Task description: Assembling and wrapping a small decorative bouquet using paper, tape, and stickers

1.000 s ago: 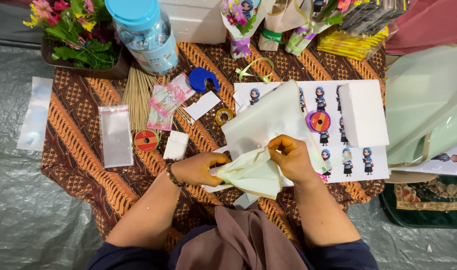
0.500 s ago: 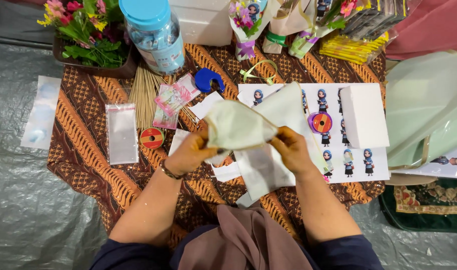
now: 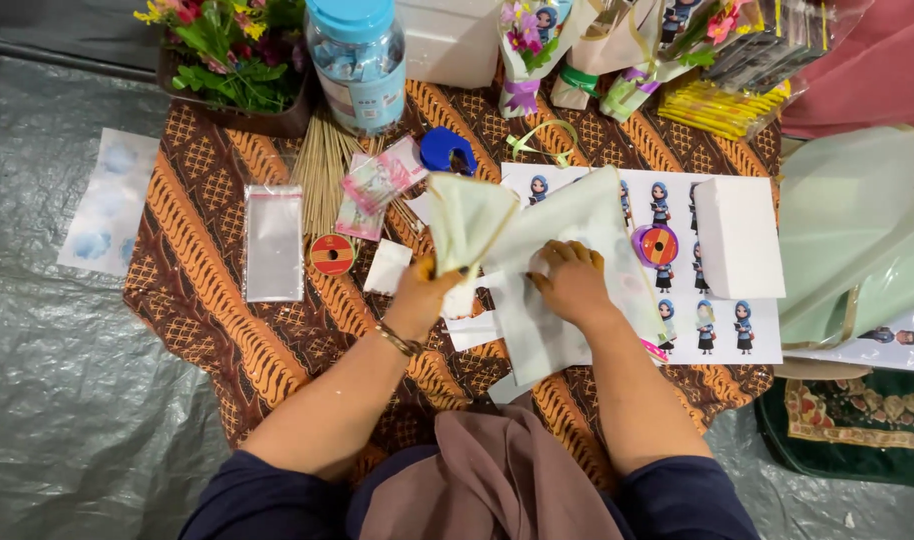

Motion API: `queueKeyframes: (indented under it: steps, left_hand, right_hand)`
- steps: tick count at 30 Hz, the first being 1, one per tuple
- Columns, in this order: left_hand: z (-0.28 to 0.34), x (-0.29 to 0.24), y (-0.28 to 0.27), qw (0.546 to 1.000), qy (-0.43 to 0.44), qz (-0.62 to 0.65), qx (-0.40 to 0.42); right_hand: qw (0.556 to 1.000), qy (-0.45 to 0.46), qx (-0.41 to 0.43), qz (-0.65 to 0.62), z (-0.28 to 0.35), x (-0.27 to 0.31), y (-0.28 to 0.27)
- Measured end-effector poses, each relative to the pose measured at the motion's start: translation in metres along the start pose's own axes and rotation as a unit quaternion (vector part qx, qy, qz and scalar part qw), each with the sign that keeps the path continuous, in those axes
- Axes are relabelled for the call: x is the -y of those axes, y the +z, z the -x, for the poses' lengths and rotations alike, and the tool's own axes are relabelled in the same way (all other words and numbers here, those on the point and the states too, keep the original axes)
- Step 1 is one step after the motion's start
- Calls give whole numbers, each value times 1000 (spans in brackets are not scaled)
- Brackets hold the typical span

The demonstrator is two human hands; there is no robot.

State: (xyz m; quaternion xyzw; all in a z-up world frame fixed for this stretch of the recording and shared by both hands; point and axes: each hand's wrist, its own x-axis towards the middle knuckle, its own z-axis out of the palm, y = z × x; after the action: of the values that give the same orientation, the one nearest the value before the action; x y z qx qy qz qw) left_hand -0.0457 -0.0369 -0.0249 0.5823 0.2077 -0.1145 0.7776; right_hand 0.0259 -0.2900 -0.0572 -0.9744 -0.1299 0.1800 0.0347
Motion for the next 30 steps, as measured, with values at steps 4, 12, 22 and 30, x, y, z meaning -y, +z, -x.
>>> queueKeyframes:
  steps: [4,12,22,30]
  left_hand:
    - [6,34,11,998,-29,-46,-28]
    - [25,35,-1,983,-77,-164,19]
    - [24,59,-6,997,-15,78,-8]
    - [50,63,8,980,-36,191,33]
  right_hand:
    - [998,26,52,-9,14,22,-17]
    - [999,15,32,2,10,-1,14]
    - [993,-35,-83,-76,32,-4,45]
    - [755,-56,-37,-652,87,46,56]
